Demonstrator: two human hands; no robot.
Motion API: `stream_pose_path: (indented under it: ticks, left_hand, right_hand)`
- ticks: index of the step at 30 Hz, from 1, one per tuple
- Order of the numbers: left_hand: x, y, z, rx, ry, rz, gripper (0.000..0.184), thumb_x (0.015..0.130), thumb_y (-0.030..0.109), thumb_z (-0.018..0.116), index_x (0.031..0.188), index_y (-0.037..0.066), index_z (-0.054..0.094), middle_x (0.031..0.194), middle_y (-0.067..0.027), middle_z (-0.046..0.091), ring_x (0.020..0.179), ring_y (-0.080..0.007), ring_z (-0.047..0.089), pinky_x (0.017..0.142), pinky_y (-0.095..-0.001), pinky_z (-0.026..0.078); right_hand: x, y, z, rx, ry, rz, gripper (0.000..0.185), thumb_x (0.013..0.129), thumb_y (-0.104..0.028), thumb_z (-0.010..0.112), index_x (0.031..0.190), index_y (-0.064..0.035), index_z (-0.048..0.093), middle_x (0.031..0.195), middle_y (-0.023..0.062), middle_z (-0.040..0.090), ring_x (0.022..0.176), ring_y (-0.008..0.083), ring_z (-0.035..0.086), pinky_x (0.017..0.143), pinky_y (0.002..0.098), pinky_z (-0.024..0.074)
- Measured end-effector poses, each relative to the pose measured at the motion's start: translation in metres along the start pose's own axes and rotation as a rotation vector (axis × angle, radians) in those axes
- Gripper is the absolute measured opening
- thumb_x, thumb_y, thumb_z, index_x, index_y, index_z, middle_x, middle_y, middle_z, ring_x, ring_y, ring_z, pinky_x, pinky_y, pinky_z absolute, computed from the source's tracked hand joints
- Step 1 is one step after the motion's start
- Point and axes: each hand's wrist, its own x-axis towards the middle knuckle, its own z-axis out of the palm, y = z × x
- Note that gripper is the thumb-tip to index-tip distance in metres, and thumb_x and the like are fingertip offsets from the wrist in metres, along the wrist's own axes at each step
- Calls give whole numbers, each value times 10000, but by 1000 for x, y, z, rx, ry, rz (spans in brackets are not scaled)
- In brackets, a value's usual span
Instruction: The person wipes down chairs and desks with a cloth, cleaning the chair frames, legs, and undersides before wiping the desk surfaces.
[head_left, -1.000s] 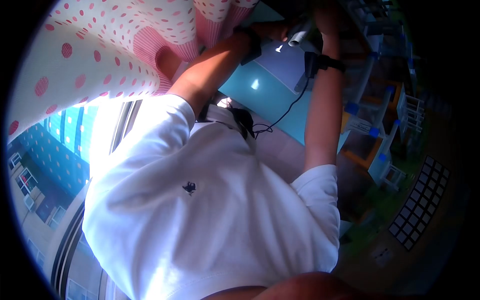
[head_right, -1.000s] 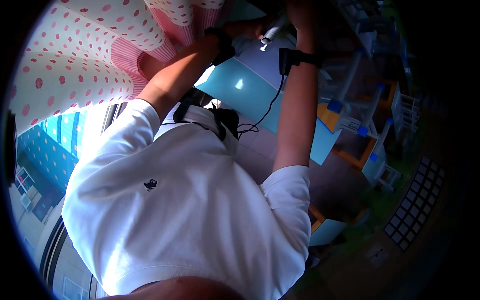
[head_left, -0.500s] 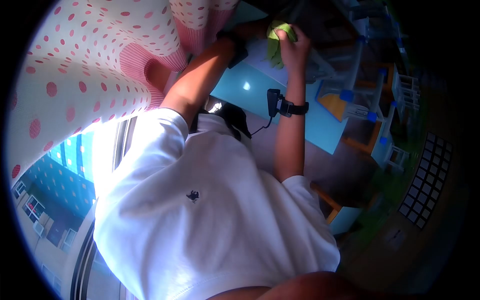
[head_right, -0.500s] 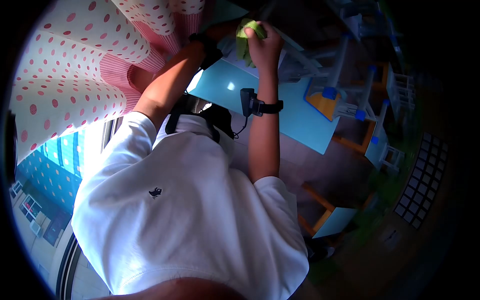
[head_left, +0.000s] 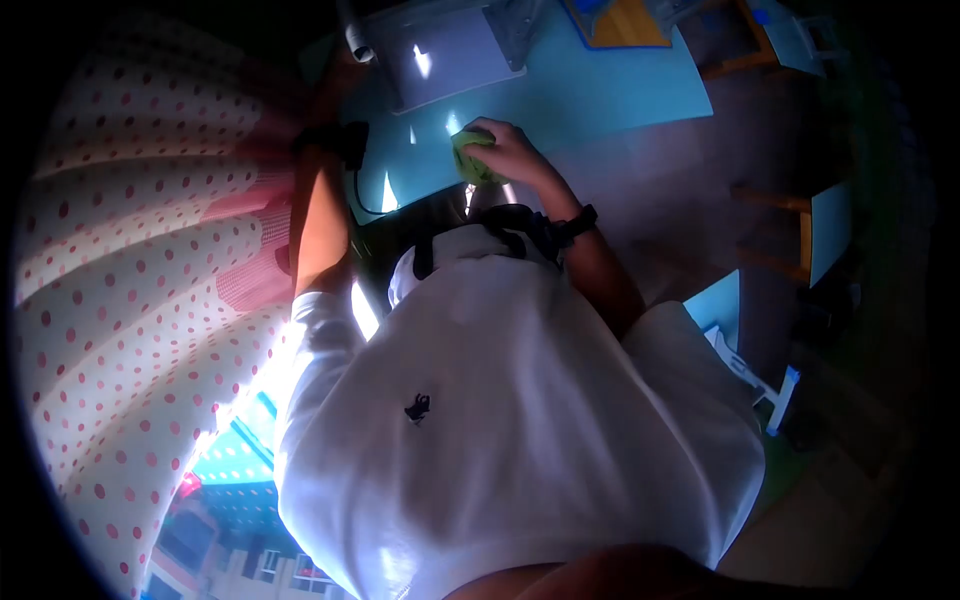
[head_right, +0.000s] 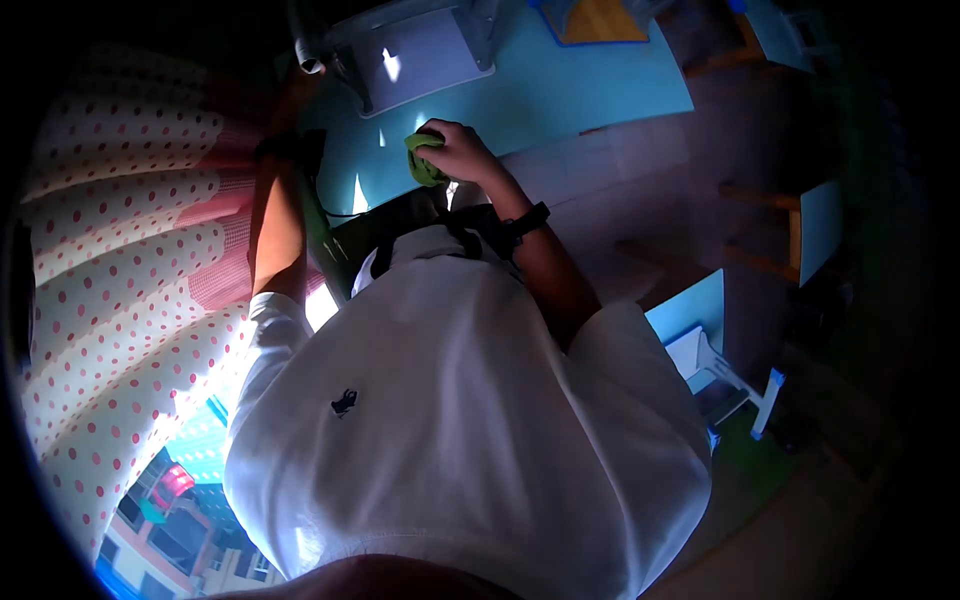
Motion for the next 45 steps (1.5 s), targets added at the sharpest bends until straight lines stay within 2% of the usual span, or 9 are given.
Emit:
stream_pose_path:
  ticks: [10, 15, 19, 23, 25, 28, 34, 42, 45]
  left_hand:
    - [26, -17, 78, 80, -25, -56, 265, 830, 152, 568, 1039, -8, 539, 1008, -88, 584, 793, -179, 551, 701, -350, 483]
    - [-115, 35, 175, -264, -119, -351, 181, 781, 77, 471, 889, -59, 523, 923, -151, 569, 769, -261, 572, 720, -355, 546]
    - [-204, 73, 278, -192, -733, -717, 303, 819, 98, 522, 1103, 103, 416, 1008, -99, 506, 943, -239, 528, 814, -367, 474]
    - [-318, 206, 338, -171, -1878, -398, 506, 900, 96, 590, 1359, 131, 382, 1222, -91, 515, 1151, -197, 507, 955, -333, 434]
    - [-366, 218, 372, -228, -2346, -312, 588, 884, 70, 627, 1401, 102, 348, 1289, -84, 490, 1216, -201, 473, 1010, -335, 407]
    - [-421, 238, 402, -355, -2615, -486, 620, 855, 22, 654, 1398, 74, 360, 1327, -81, 473, 1242, -188, 457, 1028, -323, 397]
    - [-490, 286, 471, -365, -2821, -68, 541, 871, 34, 636, 1363, 42, 413, 1289, -61, 508, 1223, -161, 472, 1025, -302, 390]
    - [-602, 368, 569, -218, -2761, -524, 449, 971, 388, 462, 1220, 20, 527, 1135, -63, 587, 1030, -142, 579, 850, -317, 489]
    - [-642, 446, 567, -454, -2844, -159, 364, 931, 244, 572, 1216, 20, 531, 1122, -64, 593, 1008, -138, 603, 813, -304, 514]
  right_hand:
    - [-181, 134, -76, -187, 516, 410, 373, 683, -85, 668, 1052, -135, 640, 1075, 119, 639, 1039, 325, 600, 854, 418, 503]
    - [-273, 145, -81, -44, 879, 591, 406, 708, -105, 646, 1111, -138, 612, 1113, 128, 624, 1083, 332, 579, 892, 419, 494]
    - [-339, 124, -81, 83, 1013, 675, 478, 736, -76, 640, 1204, -143, 569, 1184, 134, 603, 1081, 332, 591, 928, 409, 488]
    - [-383, 101, -79, -110, 1120, 228, 510, 753, -28, 604, 1245, -140, 533, 1160, 159, 621, 1000, 353, 626, 874, 417, 509]
    - [-402, 76, -91, -49, 1171, 271, 518, 754, -17, 605, 1254, -125, 519, 1120, 166, 630, 978, 362, 628, 855, 422, 510]
    - [-428, 51, -97, -33, 1333, 328, 528, 783, 25, 613, 1284, -60, 472, 1064, 200, 639, 971, 346, 644, 827, 409, 514]
    - [-475, 58, -103, 314, 1702, 349, 552, 887, -108, 614, 1381, -79, 370, 1072, 133, 621, 1006, 248, 612, 889, 363, 475]
    - [-529, 81, -100, -44, 2508, 851, 475, 889, -96, 600, 1317, -56, 399, 871, 111, 629, 824, 210, 634, 776, 340, 528]
    - [-555, 66, -110, -58, 2610, 936, 445, 907, -113, 601, 1305, -56, 411, 890, 122, 639, 846, 224, 646, 800, 354, 534]
